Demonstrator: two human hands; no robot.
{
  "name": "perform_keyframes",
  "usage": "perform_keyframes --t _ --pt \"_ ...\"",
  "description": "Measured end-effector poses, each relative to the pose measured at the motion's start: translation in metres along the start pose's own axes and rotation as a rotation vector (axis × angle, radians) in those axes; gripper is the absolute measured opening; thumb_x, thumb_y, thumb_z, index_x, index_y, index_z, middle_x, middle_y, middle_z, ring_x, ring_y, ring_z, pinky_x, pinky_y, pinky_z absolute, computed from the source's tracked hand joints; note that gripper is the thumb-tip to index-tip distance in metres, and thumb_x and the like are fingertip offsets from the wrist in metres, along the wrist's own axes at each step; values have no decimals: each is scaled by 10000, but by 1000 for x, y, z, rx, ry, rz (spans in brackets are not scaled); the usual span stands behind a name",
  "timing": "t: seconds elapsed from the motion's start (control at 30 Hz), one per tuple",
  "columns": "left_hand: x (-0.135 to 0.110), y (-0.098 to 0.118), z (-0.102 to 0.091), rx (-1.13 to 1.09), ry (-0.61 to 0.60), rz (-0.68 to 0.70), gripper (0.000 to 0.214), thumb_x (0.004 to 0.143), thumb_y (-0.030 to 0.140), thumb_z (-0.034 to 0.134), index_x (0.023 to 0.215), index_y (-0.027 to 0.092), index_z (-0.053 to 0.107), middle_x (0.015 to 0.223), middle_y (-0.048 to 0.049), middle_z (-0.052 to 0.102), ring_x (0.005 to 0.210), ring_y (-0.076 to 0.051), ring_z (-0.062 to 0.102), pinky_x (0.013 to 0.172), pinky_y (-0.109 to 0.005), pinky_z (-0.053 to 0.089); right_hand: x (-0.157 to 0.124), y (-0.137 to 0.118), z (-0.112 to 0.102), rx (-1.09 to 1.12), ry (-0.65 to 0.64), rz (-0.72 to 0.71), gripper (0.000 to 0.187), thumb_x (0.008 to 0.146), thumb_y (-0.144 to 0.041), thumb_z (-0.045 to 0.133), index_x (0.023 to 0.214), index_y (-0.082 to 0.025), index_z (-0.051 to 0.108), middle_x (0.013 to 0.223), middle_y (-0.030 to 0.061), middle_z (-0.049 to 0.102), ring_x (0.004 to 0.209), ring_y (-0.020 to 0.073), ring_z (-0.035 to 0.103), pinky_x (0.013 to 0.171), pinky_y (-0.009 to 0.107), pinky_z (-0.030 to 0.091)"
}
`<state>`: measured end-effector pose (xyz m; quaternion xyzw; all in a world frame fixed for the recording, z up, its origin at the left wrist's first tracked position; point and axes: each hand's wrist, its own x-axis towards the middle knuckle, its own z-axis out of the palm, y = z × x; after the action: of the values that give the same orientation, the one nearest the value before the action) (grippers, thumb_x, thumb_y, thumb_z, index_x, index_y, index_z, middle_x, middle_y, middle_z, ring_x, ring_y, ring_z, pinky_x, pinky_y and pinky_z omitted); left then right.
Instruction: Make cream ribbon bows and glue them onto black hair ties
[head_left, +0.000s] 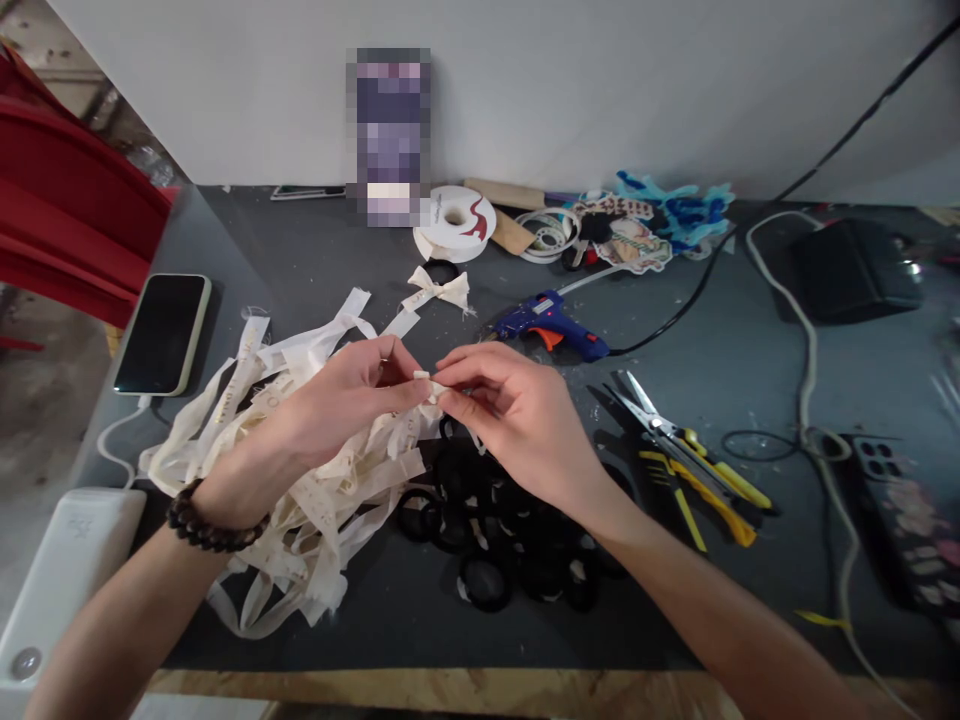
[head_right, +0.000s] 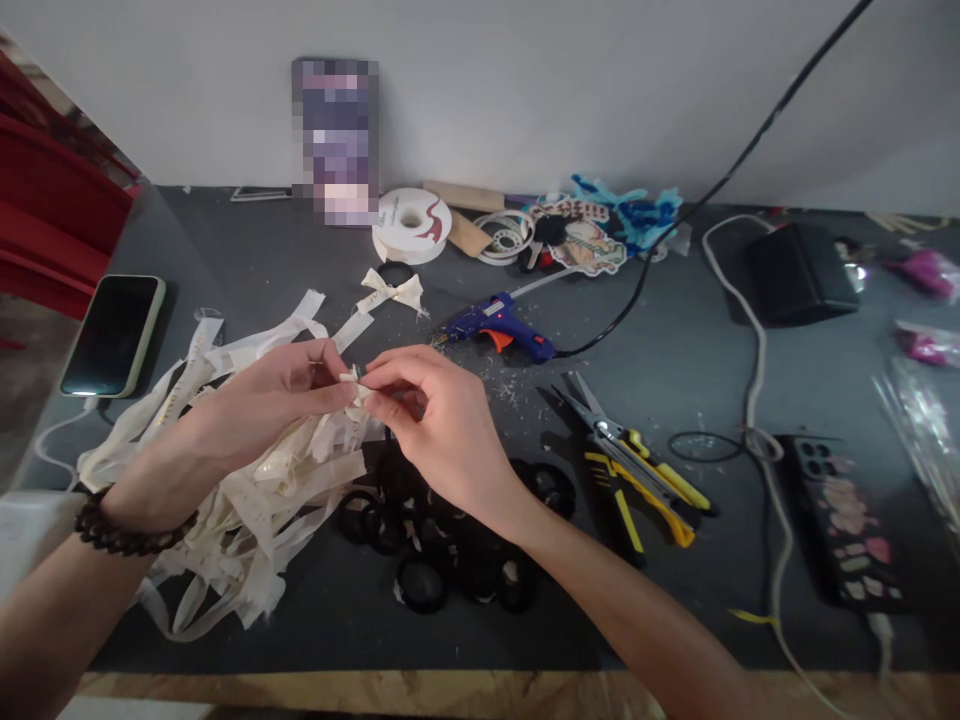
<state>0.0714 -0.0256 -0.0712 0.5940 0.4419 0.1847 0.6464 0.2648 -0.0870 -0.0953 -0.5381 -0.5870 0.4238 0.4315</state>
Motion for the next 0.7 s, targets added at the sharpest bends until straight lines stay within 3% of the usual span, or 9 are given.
perform_keyframes --t 0.17,0.4,0.57,0.7 --pt "0 0 -2 -166 -89 -100 189 839 316 789 853 201 639 743 21 597 625 -98 468 553 -241 347 0 1 1 -21 -31 -27 133 909 -117 683 989 -217 721 1131 53 683 931 170 704 794 317 591" --pt "-2 4 -1 -247 -136 -119 139 852 244 764 961 214 683 853 -4 651 714 -104 533 609 -227 408 -1 -4 0 -150 -30 -137 213 924 -41 616 996 -228 690 1103 34 646 899 148 675 728 277 570" --pt "0 1 -3 -242 -130 -108 98 849 232 754 927 215 697 842 -5 672 734 -107 576 629 -230 430 -1 -6 2 -361 59 -301 235 958 -49 579 984 -248 700 1063 35 664 860 152 674 759 301 578" --pt "2 -5 -3 -216 -86 -94 117 845 229 747 953 215 704 874 -28 708 818 -146 649 702 -257 488 -4 -3 6 -499 120 -376 288 974 -57 543 1040 -287 703 1166 41 706 996 196 713 863 359 592"
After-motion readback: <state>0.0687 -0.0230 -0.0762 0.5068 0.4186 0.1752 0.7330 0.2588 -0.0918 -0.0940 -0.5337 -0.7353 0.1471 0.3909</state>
